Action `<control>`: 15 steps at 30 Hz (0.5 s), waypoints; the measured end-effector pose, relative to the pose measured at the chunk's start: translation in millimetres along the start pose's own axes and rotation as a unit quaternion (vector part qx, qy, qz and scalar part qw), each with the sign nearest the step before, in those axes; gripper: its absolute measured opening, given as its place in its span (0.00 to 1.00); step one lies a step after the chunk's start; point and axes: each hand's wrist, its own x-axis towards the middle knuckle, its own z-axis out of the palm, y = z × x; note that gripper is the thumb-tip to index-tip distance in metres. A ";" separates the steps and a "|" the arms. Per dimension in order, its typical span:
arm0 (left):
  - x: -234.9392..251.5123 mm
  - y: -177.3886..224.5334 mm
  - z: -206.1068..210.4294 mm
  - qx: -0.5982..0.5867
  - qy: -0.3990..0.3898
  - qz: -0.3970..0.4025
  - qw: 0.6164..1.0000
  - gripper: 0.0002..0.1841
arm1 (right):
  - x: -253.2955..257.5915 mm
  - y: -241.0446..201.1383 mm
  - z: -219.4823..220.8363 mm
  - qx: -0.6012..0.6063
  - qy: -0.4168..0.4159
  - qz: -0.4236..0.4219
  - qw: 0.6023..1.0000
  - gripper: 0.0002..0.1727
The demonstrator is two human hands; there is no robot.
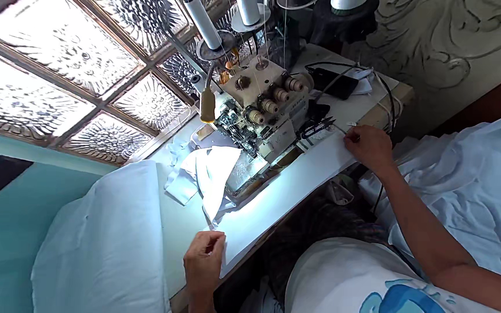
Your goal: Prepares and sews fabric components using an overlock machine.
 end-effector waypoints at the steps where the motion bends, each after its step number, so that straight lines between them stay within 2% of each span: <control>1: -3.3 -0.9 2.0 -0.004 -0.016 0.001 1.000 0.06 | 2.5 -1.9 -1.5 -0.008 -0.010 0.009 1.000 0.08; 3: -6.1 -3.8 6.7 0.007 -0.015 -0.006 1.000 0.06 | 8.9 -4.8 -5.5 -0.018 -0.037 0.037 0.998 0.10; 8: -2.6 -4.0 7.8 0.043 0.000 -0.029 0.999 0.05 | 10.1 9.2 -11.3 0.032 -0.072 0.031 0.996 0.14; 15: -1.1 -6.0 11.1 0.049 0.000 -0.027 0.998 0.05 | 9.7 3.0 -6.1 0.010 -0.061 0.042 0.997 0.09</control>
